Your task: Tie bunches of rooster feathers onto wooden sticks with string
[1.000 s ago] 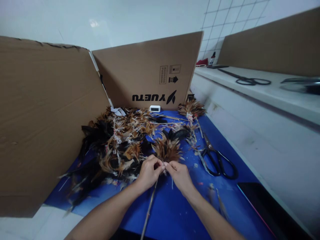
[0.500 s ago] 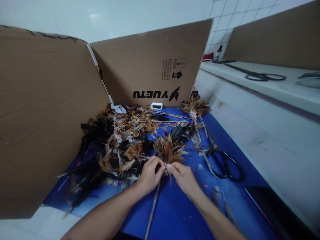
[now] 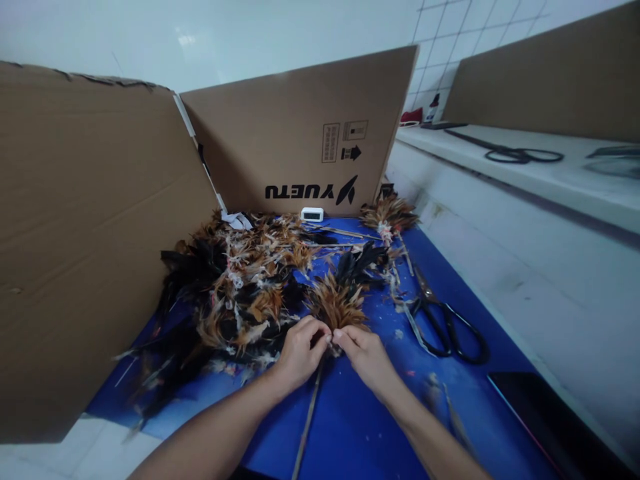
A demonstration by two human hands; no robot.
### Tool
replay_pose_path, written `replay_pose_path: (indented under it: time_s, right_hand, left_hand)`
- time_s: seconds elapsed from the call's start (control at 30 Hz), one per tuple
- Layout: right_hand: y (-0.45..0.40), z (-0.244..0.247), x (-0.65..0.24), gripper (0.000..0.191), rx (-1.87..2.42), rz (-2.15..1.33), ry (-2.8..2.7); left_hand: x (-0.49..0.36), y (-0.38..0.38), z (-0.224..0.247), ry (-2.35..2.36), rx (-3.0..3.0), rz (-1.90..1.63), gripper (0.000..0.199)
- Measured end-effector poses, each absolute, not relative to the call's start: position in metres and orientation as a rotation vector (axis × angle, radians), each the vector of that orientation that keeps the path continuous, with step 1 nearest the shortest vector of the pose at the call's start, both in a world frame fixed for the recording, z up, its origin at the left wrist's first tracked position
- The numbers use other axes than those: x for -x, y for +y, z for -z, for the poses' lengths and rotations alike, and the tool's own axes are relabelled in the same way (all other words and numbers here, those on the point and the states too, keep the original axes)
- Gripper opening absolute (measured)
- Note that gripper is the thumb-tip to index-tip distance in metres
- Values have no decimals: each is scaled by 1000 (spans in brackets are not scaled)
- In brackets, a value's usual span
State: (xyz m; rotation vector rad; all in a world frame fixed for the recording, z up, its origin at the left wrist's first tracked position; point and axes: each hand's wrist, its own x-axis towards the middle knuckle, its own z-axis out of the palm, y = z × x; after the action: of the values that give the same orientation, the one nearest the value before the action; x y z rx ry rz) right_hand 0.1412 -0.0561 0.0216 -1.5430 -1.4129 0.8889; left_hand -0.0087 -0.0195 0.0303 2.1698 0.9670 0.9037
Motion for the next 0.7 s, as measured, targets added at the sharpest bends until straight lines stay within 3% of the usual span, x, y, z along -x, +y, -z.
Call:
replay_pose_path:
  time_s: [0.37,0.7]
  right_hand:
    - [-55,-17,-144,37,1425,-1053,-1294]
    - [-56,-22,-145,35,1499,-922,-1451]
  left_hand:
    - [8,-19,-26,861,-2250,-950,10]
    - [9,-15,-21,844,-2236,-1027,11]
